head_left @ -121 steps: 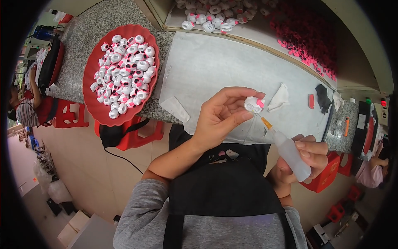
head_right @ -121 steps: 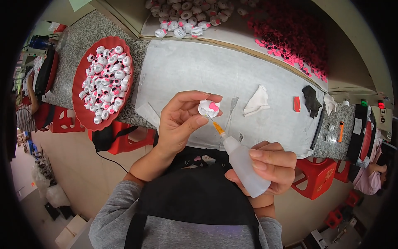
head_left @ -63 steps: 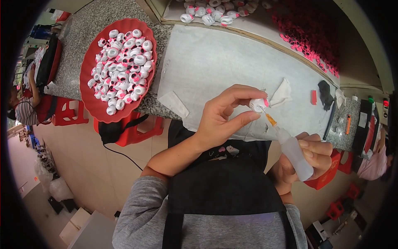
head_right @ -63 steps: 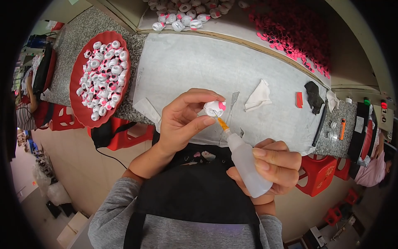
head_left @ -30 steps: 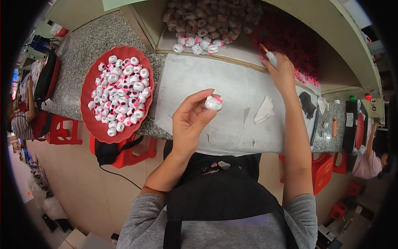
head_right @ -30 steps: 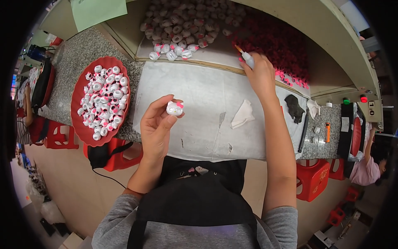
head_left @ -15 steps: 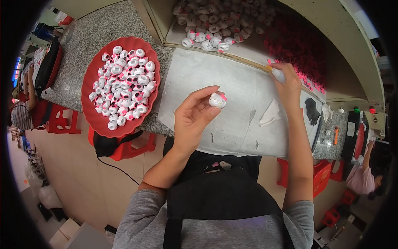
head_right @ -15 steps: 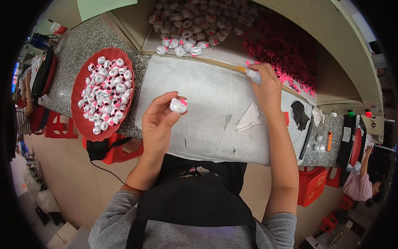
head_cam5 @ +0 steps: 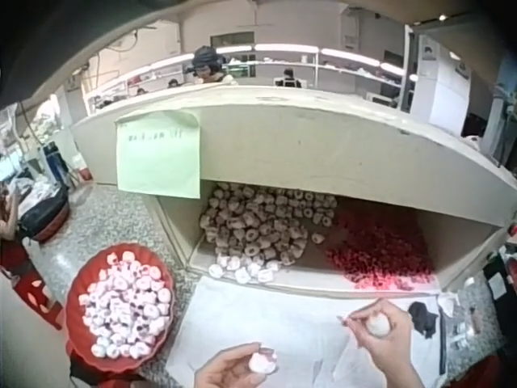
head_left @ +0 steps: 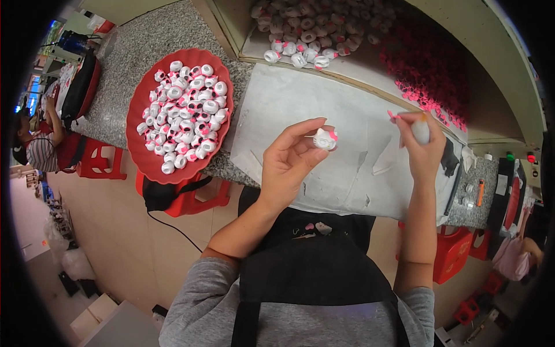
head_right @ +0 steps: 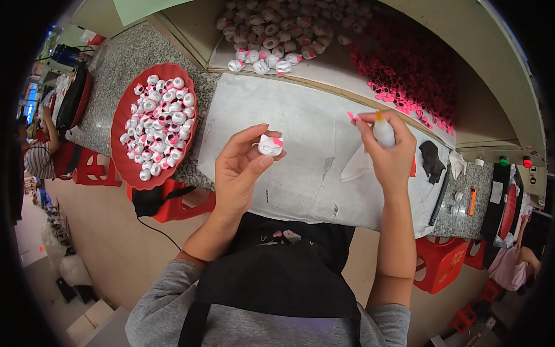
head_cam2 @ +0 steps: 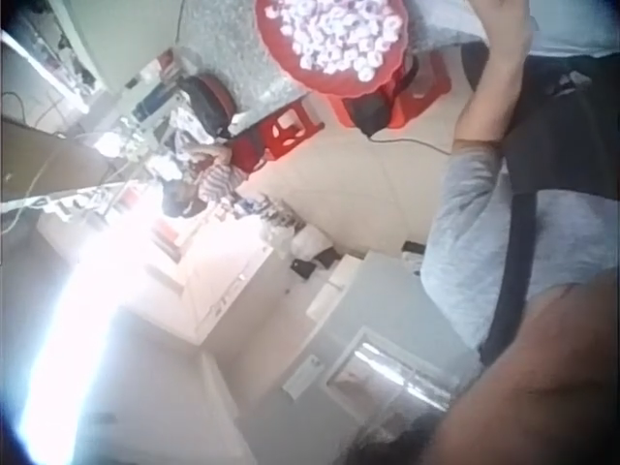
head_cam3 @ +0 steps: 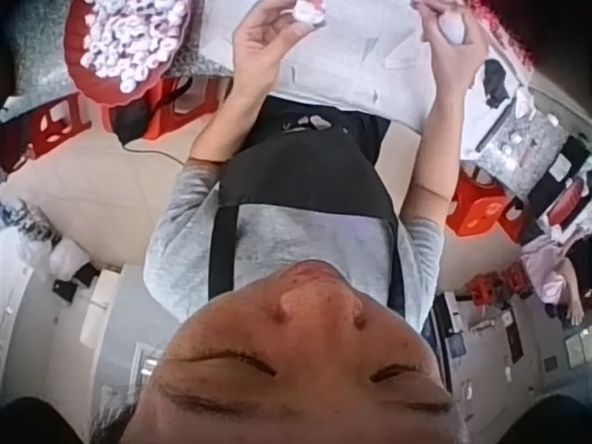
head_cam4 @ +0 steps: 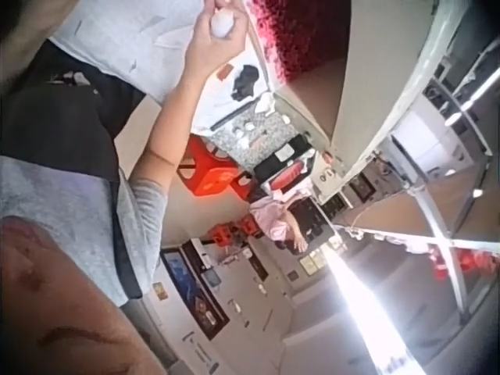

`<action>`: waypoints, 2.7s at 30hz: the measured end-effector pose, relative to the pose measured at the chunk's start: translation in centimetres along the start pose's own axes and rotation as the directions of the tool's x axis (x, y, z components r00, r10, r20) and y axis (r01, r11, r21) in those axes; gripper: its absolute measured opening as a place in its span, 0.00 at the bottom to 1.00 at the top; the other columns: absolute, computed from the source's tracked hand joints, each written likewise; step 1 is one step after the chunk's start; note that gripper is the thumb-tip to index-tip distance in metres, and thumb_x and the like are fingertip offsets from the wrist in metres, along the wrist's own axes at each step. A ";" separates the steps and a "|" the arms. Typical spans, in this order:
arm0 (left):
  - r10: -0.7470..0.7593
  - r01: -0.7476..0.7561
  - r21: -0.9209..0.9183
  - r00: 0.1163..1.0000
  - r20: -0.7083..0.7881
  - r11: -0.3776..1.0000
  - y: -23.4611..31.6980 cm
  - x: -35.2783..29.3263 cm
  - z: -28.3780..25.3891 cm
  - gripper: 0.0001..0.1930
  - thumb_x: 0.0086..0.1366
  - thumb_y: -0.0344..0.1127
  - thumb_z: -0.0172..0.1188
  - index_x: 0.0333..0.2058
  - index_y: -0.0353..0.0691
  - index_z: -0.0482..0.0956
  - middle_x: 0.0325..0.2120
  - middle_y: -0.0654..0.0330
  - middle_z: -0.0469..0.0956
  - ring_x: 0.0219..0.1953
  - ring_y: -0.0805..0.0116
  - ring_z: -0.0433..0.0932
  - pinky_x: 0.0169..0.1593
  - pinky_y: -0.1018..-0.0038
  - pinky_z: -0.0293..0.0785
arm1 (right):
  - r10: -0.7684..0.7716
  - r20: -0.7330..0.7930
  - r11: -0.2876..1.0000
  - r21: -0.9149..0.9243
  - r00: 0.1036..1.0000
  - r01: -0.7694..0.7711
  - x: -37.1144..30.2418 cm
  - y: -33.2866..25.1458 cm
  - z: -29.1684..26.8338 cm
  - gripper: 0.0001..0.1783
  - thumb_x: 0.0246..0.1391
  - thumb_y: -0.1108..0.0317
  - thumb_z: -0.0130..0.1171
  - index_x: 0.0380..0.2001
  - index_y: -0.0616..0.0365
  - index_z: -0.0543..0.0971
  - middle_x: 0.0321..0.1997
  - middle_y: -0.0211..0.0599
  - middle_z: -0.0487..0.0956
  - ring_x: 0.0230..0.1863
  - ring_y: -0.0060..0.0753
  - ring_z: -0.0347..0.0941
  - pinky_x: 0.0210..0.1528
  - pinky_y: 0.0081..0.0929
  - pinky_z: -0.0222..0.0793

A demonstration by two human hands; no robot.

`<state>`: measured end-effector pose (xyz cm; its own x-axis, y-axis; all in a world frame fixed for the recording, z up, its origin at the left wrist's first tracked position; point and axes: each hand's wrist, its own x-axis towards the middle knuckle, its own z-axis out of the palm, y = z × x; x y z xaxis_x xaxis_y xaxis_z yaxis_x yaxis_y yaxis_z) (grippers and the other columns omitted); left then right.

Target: Using a precision squeeze bottle to apply pink paint or liquid to small plastic toy components at a factory workbench.

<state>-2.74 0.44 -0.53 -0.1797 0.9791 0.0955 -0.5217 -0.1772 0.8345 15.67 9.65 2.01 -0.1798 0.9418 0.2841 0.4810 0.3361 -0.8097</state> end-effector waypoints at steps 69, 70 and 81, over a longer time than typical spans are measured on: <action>-0.093 0.096 -0.005 0.972 0.214 0.995 -0.6 -1.5 1.6 0.13 0.51 0.23 0.50 0.38 0.33 0.68 0.35 0.57 0.70 0.41 0.72 0.67 0.50 0.73 0.57 | 0.247 0.312 0.540 0.742 0.917 -0.398 -7.2 -4.0 3.0 0.16 0.36 0.79 0.53 0.35 0.67 0.69 0.20 0.35 0.70 0.13 0.15 0.60 0.13 0.10 0.53; -0.227 0.255 -0.157 0.957 0.180 0.954 -0.5 -1.5 1.7 0.14 0.51 0.23 0.50 0.39 0.33 0.67 0.35 0.59 0.70 0.40 0.73 0.67 0.49 0.75 0.59 | 0.266 0.308 0.529 0.745 0.913 -0.406 -7.1 -4.2 2.9 0.17 0.36 0.81 0.54 0.35 0.66 0.70 0.19 0.33 0.70 0.13 0.12 0.59 0.13 0.08 0.52; -0.339 0.370 -0.392 0.929 0.150 0.842 -1.5 -0.8 0.8 0.14 0.53 0.27 0.49 0.40 0.35 0.64 0.36 0.54 0.69 0.43 0.67 0.66 0.51 0.70 0.60 | 0.214 0.023 0.896 -0.404 0.977 -0.187 -5.9 1.6 -0.8 0.09 0.36 0.75 0.55 0.26 0.63 0.70 0.23 0.34 0.71 0.25 0.27 0.67 0.30 0.22 0.62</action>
<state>-1.13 -0.03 -1.43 0.1347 0.9844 -0.1128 -0.8326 0.1742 0.5257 18.17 4.60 -0.55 -0.0925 0.9914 0.0924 0.8109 0.1289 -0.5709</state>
